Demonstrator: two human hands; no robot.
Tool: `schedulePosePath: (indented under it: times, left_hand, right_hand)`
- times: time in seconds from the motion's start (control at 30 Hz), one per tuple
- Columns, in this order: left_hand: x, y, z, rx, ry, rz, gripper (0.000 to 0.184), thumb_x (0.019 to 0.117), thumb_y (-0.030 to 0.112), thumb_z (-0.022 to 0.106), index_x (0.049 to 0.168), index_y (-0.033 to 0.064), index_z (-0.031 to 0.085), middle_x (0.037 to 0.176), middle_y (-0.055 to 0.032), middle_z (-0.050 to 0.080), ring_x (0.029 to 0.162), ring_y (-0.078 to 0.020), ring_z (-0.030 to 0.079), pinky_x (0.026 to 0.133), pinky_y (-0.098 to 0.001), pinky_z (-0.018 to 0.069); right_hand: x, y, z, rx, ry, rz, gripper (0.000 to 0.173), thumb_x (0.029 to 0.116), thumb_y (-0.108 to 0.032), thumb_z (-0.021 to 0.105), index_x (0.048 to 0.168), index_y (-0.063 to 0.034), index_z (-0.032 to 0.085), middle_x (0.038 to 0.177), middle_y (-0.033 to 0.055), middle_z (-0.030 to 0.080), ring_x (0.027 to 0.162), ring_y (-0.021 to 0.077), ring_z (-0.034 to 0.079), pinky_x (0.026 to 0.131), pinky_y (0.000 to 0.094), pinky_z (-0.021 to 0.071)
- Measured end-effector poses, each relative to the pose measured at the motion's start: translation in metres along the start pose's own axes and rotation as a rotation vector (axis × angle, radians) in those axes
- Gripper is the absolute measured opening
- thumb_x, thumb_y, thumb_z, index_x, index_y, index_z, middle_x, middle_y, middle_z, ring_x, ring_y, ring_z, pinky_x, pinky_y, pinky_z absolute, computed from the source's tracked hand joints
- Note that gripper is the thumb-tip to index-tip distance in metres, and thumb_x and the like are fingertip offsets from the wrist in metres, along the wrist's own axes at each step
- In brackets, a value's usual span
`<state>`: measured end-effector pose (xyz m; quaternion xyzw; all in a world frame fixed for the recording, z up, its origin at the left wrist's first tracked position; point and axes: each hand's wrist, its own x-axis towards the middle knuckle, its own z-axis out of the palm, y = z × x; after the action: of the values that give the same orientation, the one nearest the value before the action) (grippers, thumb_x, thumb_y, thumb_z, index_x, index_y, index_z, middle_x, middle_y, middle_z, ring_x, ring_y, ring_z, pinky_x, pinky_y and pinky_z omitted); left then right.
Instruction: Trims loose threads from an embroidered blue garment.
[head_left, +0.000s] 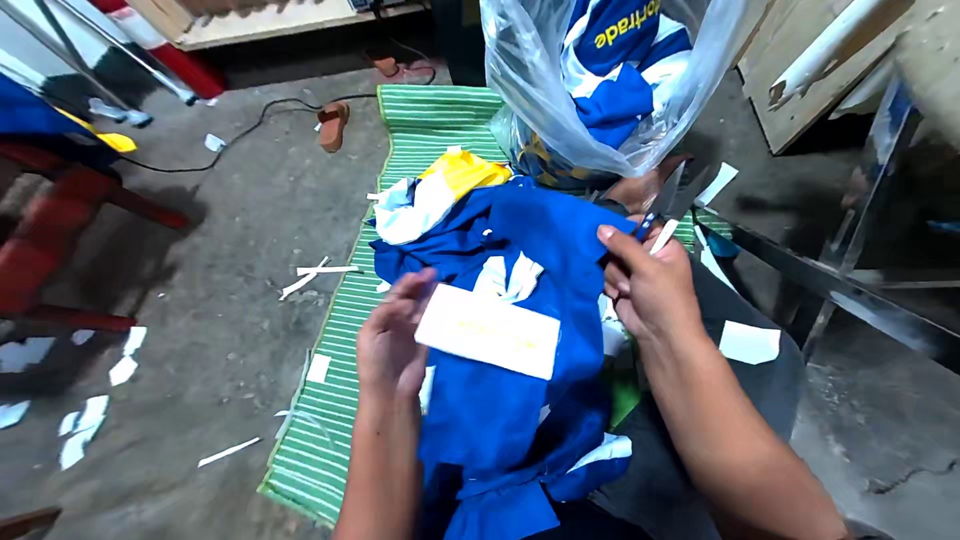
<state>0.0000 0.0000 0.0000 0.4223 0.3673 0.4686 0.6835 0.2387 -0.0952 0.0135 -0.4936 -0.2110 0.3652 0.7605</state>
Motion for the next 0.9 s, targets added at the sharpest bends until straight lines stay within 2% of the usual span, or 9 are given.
schedulePosePath:
  times: [0.07,0.13,0.23,0.33,0.4,0.47,0.63,0.8,0.9]
  left_hand:
    - [-0.011,0.016,0.005,0.344,0.126,0.384,0.035,0.1038,0.025,0.043,0.137,0.0151,0.050,0.137,0.0063,0.055,0.124,-0.0085,0.054,0.102,-0.0328,0.0476]
    - [-0.032,0.032,0.033,0.592,0.068,0.617,0.068,0.0951,0.045,0.066,0.150,0.0167,0.036,0.152,0.0066,0.042,0.137,-0.0094,0.044,0.109,-0.0355,0.0428]
    - [-0.048,0.022,0.078,0.804,-0.084,0.641,0.116,0.0736,0.047,0.087,0.162,0.0167,0.018,0.166,-0.0048,0.025,0.149,-0.0182,0.032,0.119,-0.0482,0.0343]
    - [-0.018,0.003,0.083,0.998,0.115,0.613,0.121,0.0750,0.046,0.079,0.163,0.0034,0.008,0.168,-0.0200,0.017,0.155,-0.0327,0.021,0.119,-0.0719,0.0081]
    - [-0.004,0.008,0.068,1.029,0.272,0.587,0.068,0.0907,0.032,0.069,0.144,-0.0039,0.049,0.140,-0.0219,0.058,0.132,-0.0325,0.054,0.110,-0.0704,0.0297]
    - [-0.002,0.034,0.047,0.889,0.209,0.435,0.021,0.1040,0.024,0.055,0.106,0.0070,0.067,0.085,-0.0032,0.068,0.077,-0.0128,0.066,0.069,-0.0412,0.0541]
    - [-0.026,0.095,-0.010,-0.187,-0.423,-0.030,0.044,0.1093,0.045,0.037,0.120,0.0179,0.070,0.110,-0.0022,0.074,0.101,-0.0119,0.071,0.088,-0.0338,0.0609]
    - [-0.019,0.095,-0.019,-0.523,-0.227,0.389,0.047,0.1118,0.038,0.027,0.119,0.0142,0.067,0.115,-0.0040,0.072,0.111,-0.0156,0.068,0.096,-0.0380,0.0578]
    - [-0.021,0.075,0.012,-0.509,-0.276,0.295,0.042,0.1096,0.045,0.035,0.123,0.0211,0.068,0.117,0.0000,0.072,0.112,-0.0135,0.068,0.095,-0.0384,0.0581]
  right_hand:
    - [0.011,-0.024,0.021,0.087,0.034,-0.037,0.013,0.1003,0.001,0.058,0.096,-0.0114,0.055,0.061,-0.0071,0.055,0.039,-0.0026,0.038,0.038,0.0117,0.0368]
    - [0.016,-0.044,0.047,0.112,-0.010,-0.070,0.015,0.1003,0.001,0.057,0.096,-0.0114,0.050,0.061,-0.0067,0.052,0.039,-0.0014,0.038,0.038,0.0129,0.0371]
    - [0.014,-0.063,0.090,0.014,-0.132,-0.158,0.015,0.0984,-0.001,0.062,0.096,-0.0103,0.050,0.065,-0.0055,0.051,0.041,0.0001,0.039,0.038,0.0154,0.0386]
    - [0.002,-0.073,0.131,-0.164,-0.257,-0.324,0.011,0.0935,-0.002,0.067,0.090,-0.0072,0.058,0.071,-0.0030,0.055,0.047,0.0016,0.047,0.042,0.0179,0.0433]
    - [-0.003,-0.076,0.149,-0.218,-0.340,-0.461,0.010,0.0919,-0.002,0.068,0.088,-0.0070,0.061,0.073,-0.0034,0.057,0.060,0.0010,0.054,0.054,0.0189,0.0470]
    - [0.010,-0.077,0.158,-0.260,-0.417,-0.600,0.005,0.0928,-0.004,0.069,0.092,-0.0063,0.065,0.079,-0.0036,0.063,0.069,0.0003,0.059,0.063,0.0198,0.0511]
    - [0.055,-0.047,0.128,-0.461,-0.504,-0.486,0.024,0.1036,-0.015,0.056,0.117,-0.0013,0.070,0.111,0.0084,0.074,0.102,0.0134,0.072,0.094,0.0372,0.0575]
    - [0.008,-0.010,0.079,-0.391,-0.379,-0.518,0.026,0.1048,-0.025,0.058,0.120,-0.0088,0.071,0.108,-0.0002,0.076,0.072,0.0028,0.066,0.059,0.0229,0.0533]
    - [-0.008,0.006,0.070,-0.356,-0.352,-0.513,0.049,0.0927,-0.032,0.075,0.136,-0.0103,0.063,0.129,-0.0029,0.069,0.071,-0.0020,0.060,0.058,0.0179,0.0495]
